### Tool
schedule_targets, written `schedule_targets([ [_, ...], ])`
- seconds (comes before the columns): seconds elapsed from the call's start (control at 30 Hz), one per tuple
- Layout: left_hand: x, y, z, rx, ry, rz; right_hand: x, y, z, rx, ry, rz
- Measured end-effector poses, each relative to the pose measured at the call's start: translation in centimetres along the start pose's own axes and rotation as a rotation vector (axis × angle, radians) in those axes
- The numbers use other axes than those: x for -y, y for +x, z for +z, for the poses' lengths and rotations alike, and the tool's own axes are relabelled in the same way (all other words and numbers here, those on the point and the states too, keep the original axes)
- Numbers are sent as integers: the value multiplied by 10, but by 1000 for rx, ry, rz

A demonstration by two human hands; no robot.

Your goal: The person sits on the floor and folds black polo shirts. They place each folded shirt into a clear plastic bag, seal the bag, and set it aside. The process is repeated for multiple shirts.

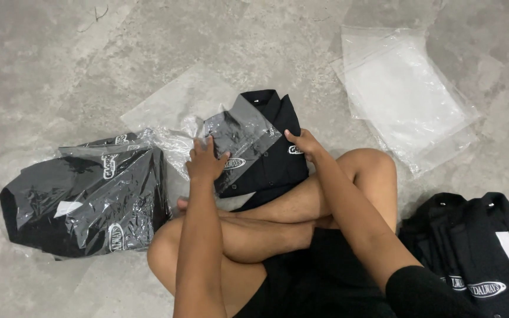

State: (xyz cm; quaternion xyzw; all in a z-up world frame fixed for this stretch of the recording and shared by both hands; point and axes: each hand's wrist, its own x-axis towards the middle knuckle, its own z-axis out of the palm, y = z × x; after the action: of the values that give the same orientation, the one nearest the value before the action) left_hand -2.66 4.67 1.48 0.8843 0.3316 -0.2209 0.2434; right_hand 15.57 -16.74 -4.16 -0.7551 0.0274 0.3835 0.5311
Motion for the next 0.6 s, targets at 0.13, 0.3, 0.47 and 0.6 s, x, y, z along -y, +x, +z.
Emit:
schedule_targets([
  [0.13, 6, 11, 6, -14, -23, -52, -4, 10, -12, -229, 83, 32],
  [0.3, -4, 4, -2, -25, -41, -55, -38, 50, -43, -550, 241, 34],
  [0.47, -2, 14, 11, 30, 83, 10, 49, -55, -9, -640, -675, -434],
  [0.6, -4, -3, -1, 93, 54, -29, 47, -46, -6, -152, -1146, -574],
])
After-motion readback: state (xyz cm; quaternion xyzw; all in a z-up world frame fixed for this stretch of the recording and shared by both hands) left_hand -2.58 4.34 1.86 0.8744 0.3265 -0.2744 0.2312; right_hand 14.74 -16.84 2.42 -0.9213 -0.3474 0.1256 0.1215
